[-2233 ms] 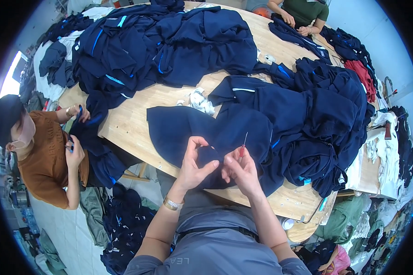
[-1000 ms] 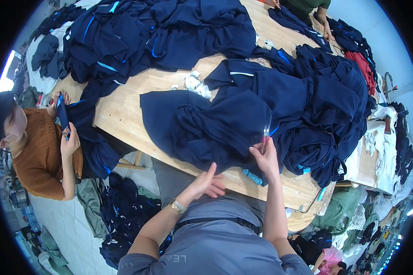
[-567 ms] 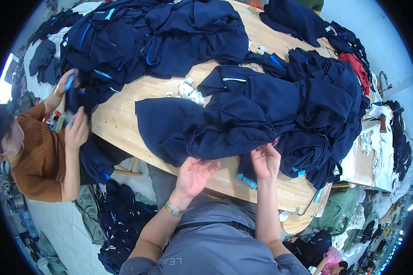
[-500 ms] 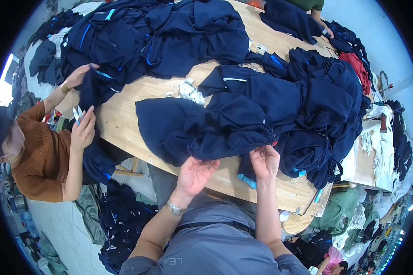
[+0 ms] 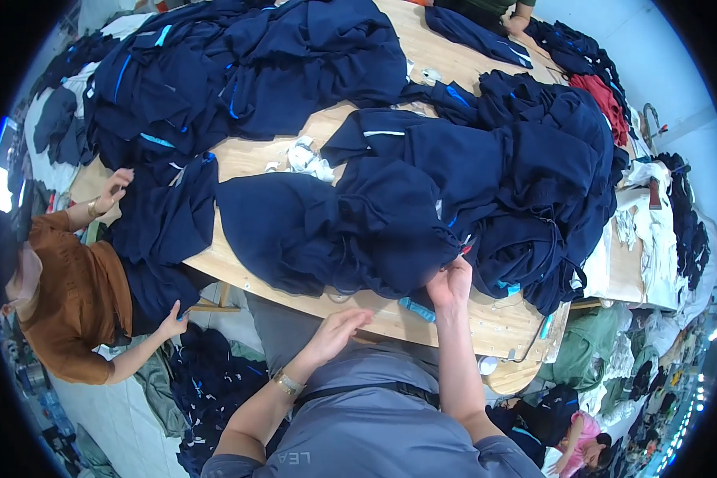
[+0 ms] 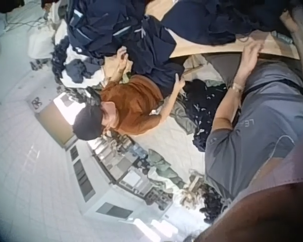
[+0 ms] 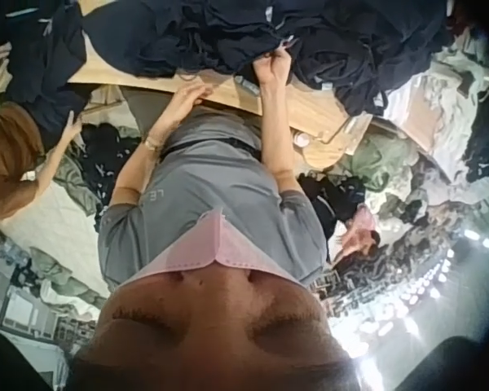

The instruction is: Trimming loose threads from navy blue jackets or pants using a pair of small thread snips.

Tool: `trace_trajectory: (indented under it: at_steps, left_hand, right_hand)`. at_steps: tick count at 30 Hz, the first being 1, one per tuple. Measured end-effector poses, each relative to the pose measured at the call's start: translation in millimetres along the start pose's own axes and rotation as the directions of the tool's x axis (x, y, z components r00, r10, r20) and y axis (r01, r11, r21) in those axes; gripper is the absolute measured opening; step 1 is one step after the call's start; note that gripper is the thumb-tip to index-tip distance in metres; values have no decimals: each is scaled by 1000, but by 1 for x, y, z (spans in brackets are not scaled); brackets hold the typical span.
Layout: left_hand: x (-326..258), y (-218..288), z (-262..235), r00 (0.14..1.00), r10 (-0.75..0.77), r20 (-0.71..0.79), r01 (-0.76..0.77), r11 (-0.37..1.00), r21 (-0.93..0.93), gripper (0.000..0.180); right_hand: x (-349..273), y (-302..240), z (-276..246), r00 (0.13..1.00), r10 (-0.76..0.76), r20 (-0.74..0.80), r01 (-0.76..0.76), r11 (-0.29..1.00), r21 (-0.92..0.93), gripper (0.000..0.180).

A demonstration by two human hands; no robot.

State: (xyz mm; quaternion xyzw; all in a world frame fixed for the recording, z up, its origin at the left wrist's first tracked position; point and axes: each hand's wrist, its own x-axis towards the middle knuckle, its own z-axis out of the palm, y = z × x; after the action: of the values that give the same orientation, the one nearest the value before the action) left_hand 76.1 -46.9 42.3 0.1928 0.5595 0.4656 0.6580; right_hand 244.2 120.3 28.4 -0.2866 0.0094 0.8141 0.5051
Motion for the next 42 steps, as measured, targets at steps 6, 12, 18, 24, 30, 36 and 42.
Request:
trace_trajectory:
  at_steps: [6,12,18,24,30,36,42]
  left_hand:
    - [0,52,-14,808,525,-267,-470,848,246,14]
    - [42,54,-72,476,787,-392,38,428,903,30]
    - [44,39,-114,734,441,-517,88,692,716,30]
    - [23,53,-110,937,173,-303,-335,688,-644,22]
    - [18,42,-131,924,307,-227,-340,392,-855,29]
    - [17,43,-120,924,358,-137,-284,399,-872,31]
    - [17,46,-123,936,309,-168,-294,426,-856,32]
  right_hand:
    - [2,-1,-11,1000,-5,25,5,1000,-26,20]
    - [-12,-8,5,990,29,136,-18,997,-77,34]
    - [-10,-8,5,1000,9,26,-6,995,-104,36]
    - [-2,-16,-7,1000,-28,3,28,990,-139,27]
    - [1,-24,-20,990,-9,138,19,997,-71,24]
    - [-3,-23,-14,993,16,115,-4,995,-103,23]
    - [-5,-20,-9,996,-18,82,28,992,-120,25]
